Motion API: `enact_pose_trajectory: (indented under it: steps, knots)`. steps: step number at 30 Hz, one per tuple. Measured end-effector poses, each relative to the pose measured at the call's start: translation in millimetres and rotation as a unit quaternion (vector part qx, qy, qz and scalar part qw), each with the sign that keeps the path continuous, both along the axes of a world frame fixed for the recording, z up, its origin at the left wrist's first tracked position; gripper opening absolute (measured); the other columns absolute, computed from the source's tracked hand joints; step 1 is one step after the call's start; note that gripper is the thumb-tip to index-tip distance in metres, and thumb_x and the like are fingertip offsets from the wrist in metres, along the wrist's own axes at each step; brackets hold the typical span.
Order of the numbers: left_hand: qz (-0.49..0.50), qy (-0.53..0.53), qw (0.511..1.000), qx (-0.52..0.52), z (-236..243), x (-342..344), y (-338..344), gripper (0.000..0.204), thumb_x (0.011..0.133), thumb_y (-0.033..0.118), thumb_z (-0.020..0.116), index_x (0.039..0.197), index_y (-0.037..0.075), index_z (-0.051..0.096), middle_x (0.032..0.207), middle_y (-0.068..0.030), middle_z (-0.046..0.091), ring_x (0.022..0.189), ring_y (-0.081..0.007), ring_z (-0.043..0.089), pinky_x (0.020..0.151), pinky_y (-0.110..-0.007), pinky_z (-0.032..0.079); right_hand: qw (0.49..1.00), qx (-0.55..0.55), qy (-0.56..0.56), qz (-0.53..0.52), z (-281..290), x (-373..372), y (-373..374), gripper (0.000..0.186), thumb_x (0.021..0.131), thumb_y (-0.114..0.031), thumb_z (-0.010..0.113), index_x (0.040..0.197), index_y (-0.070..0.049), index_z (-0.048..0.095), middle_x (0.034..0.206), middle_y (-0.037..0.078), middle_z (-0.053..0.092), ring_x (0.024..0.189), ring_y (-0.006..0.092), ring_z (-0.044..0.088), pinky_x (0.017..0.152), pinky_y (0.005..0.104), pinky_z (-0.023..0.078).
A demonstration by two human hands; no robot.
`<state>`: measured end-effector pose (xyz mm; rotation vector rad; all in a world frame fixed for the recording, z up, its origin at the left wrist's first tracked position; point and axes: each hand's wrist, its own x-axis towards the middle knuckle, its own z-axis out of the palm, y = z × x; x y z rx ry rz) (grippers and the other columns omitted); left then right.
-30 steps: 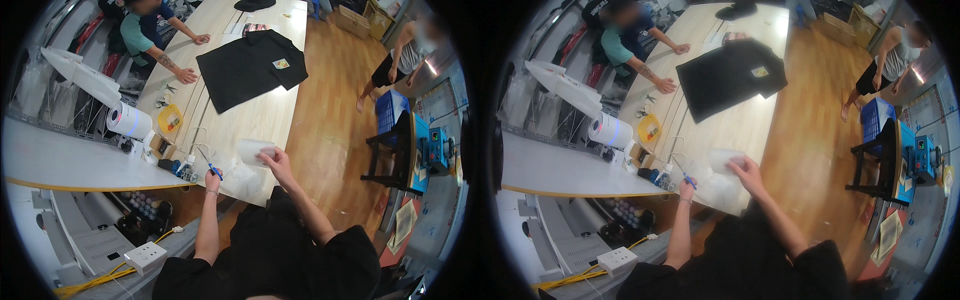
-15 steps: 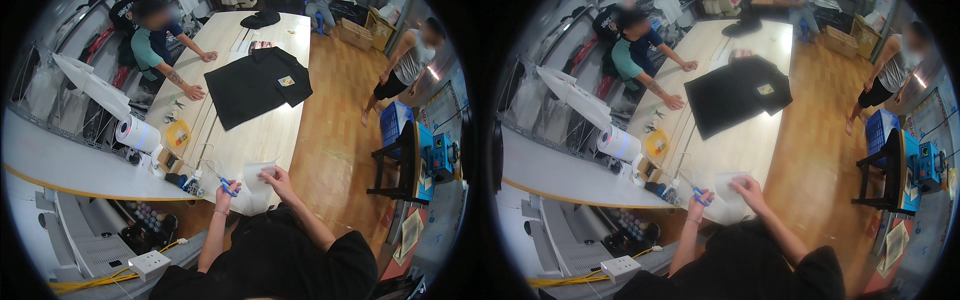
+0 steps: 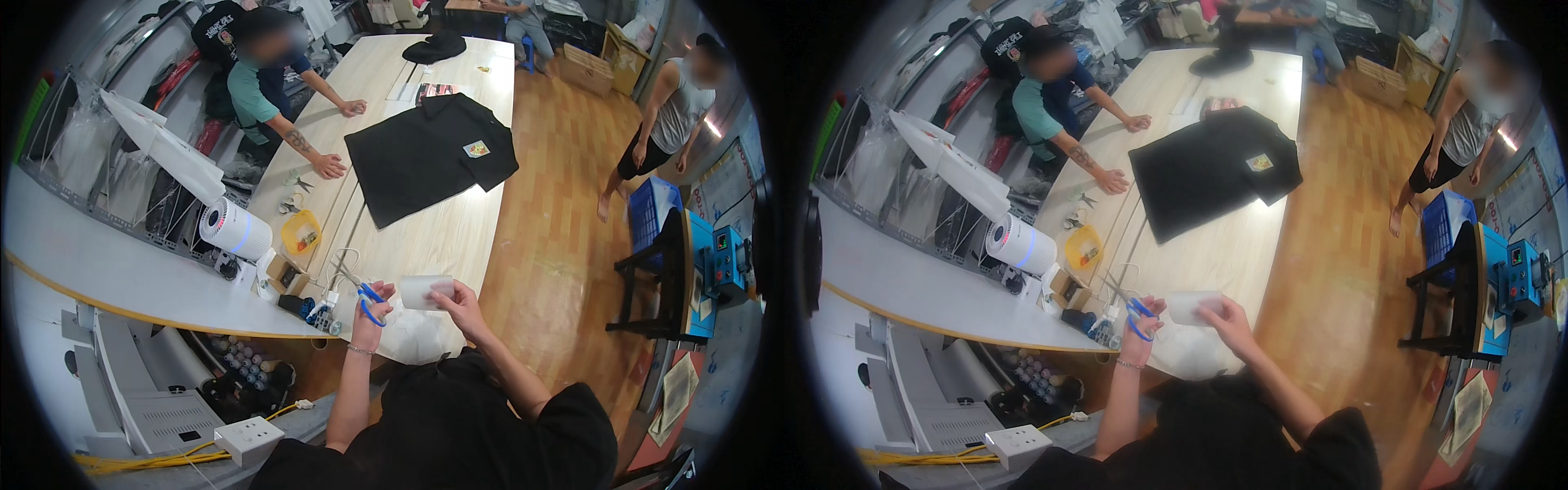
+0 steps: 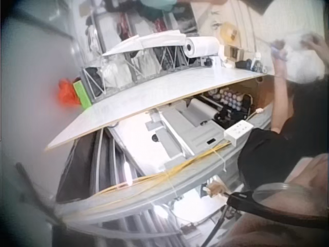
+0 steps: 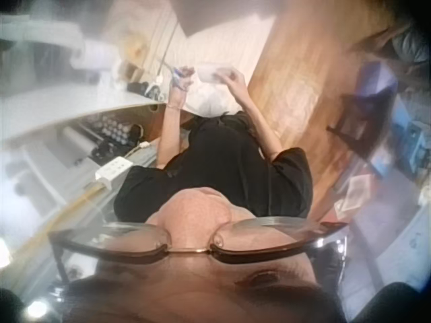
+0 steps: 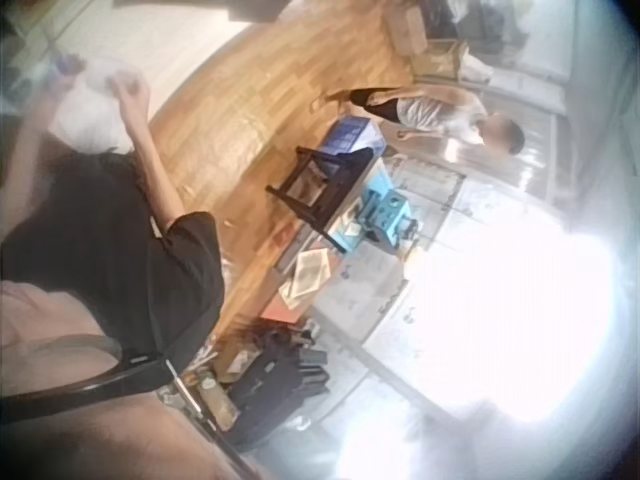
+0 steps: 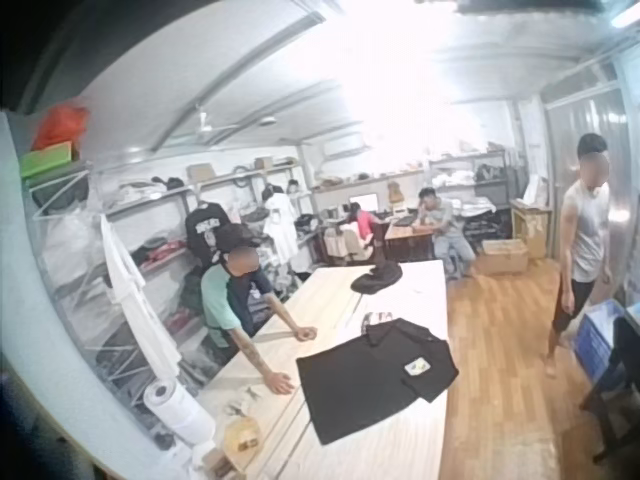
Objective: The person uses scissors to cut a sheet of white material on a work table. A coworker nearby handles black t-shirts, placing them on a heat press machine. The person continues cutting the material while the coworker operates the press.
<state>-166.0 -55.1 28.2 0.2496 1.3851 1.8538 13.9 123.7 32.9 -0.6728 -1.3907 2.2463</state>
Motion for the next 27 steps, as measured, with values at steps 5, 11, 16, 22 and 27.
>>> enact_pose_trajectory:
  steps: [5,11,16,22,27]
  knots:
    - [-0.001,-0.030,1.000,-0.010,-4.8,-7.1,-18.0,0.051,0.096,0.009,0.071,0.146,0.008,0.057,0.143,-0.0102,0.068,0.136,-0.0248,0.064,0.102,-0.035,0.051,1.000,0.016,0.016,-0.012,17.8,7.8,-27.7,0.029,0.106,-0.019,0.073,0.129,-0.002,0.069,0.117,0.010,0.080,0.109,0.0179,0.075,0.096,0.0343,0.057]
    - [0.034,-0.027,0.999,-0.013,10.2,22.0,-13.2,0.033,0.103,0.027,0.077,0.124,0.003,0.068,0.113,-0.0107,0.078,0.105,-0.0215,0.078,0.093,-0.036,0.058,0.994,0.035,-0.044,-0.097,-5.1,42.8,-62.3,0.029,0.105,-0.018,0.075,0.130,-0.005,0.070,0.115,0.008,0.079,0.105,0.0168,0.075,0.092,0.0329,0.057]
    - [0.014,-0.029,0.999,0.009,9.9,51.2,-29.7,0.021,0.102,0.015,0.077,0.112,-0.001,0.070,0.103,-0.0123,0.077,0.089,-0.0210,0.077,0.083,-0.034,0.063,0.995,0.031,-0.059,-0.074,9.4,57.0,-83.9,0.030,0.106,-0.019,0.073,0.130,-0.001,0.069,0.120,0.009,0.076,0.109,0.0176,0.073,0.091,0.0326,0.055]
    - [0.036,-0.020,0.999,0.034,-3.2,73.1,-51.6,0.020,0.100,0.012,0.077,0.114,-0.001,0.069,0.104,-0.0115,0.076,0.091,-0.0191,0.075,0.083,-0.034,0.063,0.992,0.050,-0.098,-0.067,14.6,61.3,-95.8,0.032,0.106,-0.019,0.070,0.132,0.001,0.068,0.121,0.011,0.075,0.111,0.0189,0.071,0.093,0.0335,0.054]
    - [0.033,-0.029,0.996,0.081,-1.0,79.3,-52.5,0.021,0.098,0.009,0.075,0.116,0.001,0.068,0.103,-0.0096,0.075,0.090,-0.0185,0.074,0.083,-0.032,0.061,0.989,0.066,-0.098,-0.083,22.4,65.3,-98.7,0.031,0.107,-0.017,0.072,0.133,-0.002,0.067,0.123,0.010,0.077,0.113,0.0166,0.073,0.091,0.0292,0.055]
